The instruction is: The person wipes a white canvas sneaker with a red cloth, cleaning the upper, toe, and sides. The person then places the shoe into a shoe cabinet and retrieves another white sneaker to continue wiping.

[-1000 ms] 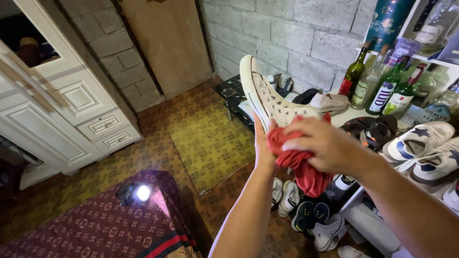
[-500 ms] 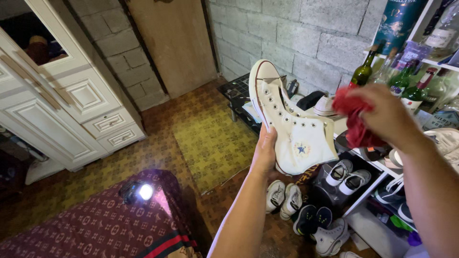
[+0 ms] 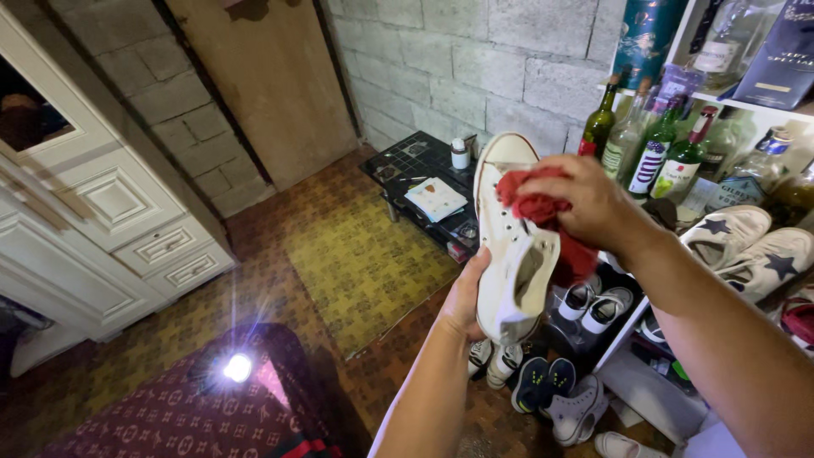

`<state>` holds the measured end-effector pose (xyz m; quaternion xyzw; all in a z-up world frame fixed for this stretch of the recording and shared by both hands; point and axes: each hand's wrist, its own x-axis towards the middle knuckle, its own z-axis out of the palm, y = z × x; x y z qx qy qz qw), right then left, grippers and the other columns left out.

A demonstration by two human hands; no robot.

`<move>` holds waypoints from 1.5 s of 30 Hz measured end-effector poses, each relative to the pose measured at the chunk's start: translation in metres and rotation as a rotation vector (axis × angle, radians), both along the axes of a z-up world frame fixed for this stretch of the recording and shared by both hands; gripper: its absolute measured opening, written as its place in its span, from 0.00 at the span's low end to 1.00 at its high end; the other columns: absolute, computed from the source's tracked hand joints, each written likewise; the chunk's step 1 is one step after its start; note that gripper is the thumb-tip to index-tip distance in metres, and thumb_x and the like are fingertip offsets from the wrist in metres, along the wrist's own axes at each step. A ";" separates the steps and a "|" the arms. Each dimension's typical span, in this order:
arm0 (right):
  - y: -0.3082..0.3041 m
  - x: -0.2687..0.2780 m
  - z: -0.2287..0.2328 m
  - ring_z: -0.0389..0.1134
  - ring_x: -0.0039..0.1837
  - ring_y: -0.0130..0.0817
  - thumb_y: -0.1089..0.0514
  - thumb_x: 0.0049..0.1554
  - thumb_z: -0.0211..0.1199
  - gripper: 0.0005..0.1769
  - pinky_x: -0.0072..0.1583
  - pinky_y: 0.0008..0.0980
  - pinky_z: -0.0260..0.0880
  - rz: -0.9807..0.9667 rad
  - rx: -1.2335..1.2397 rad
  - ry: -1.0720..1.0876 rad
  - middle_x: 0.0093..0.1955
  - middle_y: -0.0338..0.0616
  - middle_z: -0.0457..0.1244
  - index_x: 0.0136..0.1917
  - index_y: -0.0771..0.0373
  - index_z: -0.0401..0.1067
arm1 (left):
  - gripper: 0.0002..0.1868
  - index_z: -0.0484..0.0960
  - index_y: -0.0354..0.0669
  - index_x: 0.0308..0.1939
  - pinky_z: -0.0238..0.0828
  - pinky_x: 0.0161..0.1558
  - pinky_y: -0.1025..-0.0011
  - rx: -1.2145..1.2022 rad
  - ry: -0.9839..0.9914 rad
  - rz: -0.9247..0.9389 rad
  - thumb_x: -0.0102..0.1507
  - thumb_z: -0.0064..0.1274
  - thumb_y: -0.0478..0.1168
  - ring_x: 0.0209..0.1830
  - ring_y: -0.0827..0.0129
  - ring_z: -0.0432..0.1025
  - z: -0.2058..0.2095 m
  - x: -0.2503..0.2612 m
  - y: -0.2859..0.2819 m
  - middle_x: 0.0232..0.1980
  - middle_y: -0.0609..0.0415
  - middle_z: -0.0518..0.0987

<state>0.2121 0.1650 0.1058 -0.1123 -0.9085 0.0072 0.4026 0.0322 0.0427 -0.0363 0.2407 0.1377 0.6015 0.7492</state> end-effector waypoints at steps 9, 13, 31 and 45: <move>0.063 0.052 0.026 0.66 0.67 0.45 0.69 0.53 0.62 0.26 0.72 0.44 0.67 -0.246 -0.191 0.519 0.64 0.50 0.63 0.65 0.59 0.72 | 0.34 0.67 0.36 0.74 0.72 0.65 0.56 -0.044 0.101 0.033 0.73 0.41 0.57 0.61 0.53 0.75 -0.023 -0.007 -0.001 0.65 0.39 0.77; 0.019 0.017 0.038 0.64 0.64 0.46 0.61 0.55 0.69 0.22 0.67 0.44 0.64 -0.221 -0.090 0.386 0.62 0.48 0.62 0.63 0.58 0.75 | 0.35 0.66 0.34 0.74 0.73 0.63 0.56 -0.057 0.068 -0.007 0.72 0.43 0.57 0.60 0.52 0.75 -0.018 0.007 0.008 0.64 0.38 0.77; 0.030 0.039 -0.095 0.70 0.52 0.29 0.53 0.58 0.67 0.24 0.55 0.32 0.69 -0.152 -0.958 0.393 0.53 0.40 0.70 0.66 0.62 0.71 | 0.30 0.68 0.38 0.71 0.77 0.51 0.61 0.079 0.158 0.301 0.64 0.53 0.38 0.50 0.59 0.78 0.028 0.045 0.040 0.59 0.43 0.79; 0.022 0.052 -0.175 0.69 0.48 0.35 0.48 0.70 0.57 0.19 0.47 0.35 0.72 0.191 -1.728 0.852 0.50 0.45 0.68 0.63 0.67 0.68 | 0.19 0.77 0.43 0.61 0.78 0.53 0.63 -0.132 0.057 0.125 0.65 0.50 0.40 0.50 0.62 0.78 -0.020 0.078 0.064 0.52 0.50 0.83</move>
